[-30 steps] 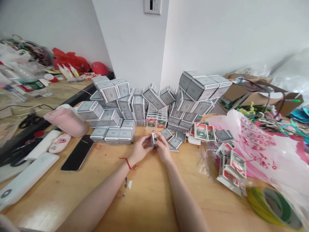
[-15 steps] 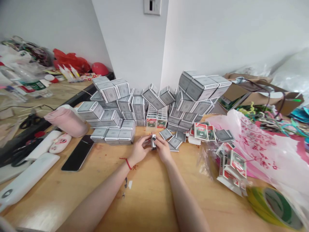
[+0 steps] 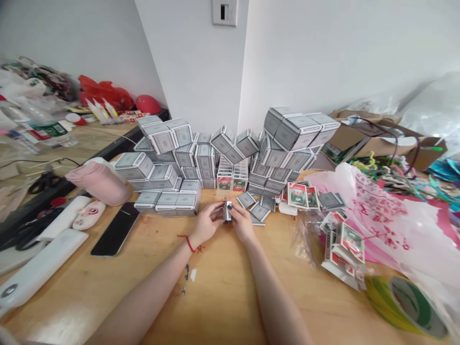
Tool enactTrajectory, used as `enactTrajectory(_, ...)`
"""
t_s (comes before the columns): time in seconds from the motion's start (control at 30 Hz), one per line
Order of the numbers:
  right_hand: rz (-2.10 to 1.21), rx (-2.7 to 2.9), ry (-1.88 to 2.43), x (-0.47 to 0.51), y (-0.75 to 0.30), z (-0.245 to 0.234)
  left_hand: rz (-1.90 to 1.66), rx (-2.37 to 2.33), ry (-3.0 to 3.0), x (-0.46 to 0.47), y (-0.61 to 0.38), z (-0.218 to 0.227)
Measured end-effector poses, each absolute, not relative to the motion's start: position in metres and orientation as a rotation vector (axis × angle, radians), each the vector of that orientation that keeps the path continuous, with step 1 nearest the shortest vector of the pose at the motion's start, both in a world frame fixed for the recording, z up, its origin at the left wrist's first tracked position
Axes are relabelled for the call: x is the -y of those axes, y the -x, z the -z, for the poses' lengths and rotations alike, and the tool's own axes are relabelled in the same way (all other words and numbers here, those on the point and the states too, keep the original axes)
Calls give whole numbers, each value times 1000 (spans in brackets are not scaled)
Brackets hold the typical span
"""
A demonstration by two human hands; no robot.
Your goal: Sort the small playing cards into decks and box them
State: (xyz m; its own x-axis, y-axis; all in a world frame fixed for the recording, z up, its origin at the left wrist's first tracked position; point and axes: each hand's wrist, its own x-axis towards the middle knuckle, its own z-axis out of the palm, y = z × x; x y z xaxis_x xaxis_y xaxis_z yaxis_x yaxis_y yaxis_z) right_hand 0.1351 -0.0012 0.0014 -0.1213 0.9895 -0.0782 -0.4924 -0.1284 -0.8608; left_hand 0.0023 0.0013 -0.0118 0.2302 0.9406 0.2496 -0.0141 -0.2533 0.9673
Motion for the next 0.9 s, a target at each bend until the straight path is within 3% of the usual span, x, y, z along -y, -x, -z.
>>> enactTrajectory(0.33, -1442, 878, 961, 3, -132, -1, -1232, -937, -1583, -1, -2, 11)
enactTrajectory(0.9, -914, 1457, 1251, 3, -137, 4, -1224, -1089, -1833, -2, 0, 11)
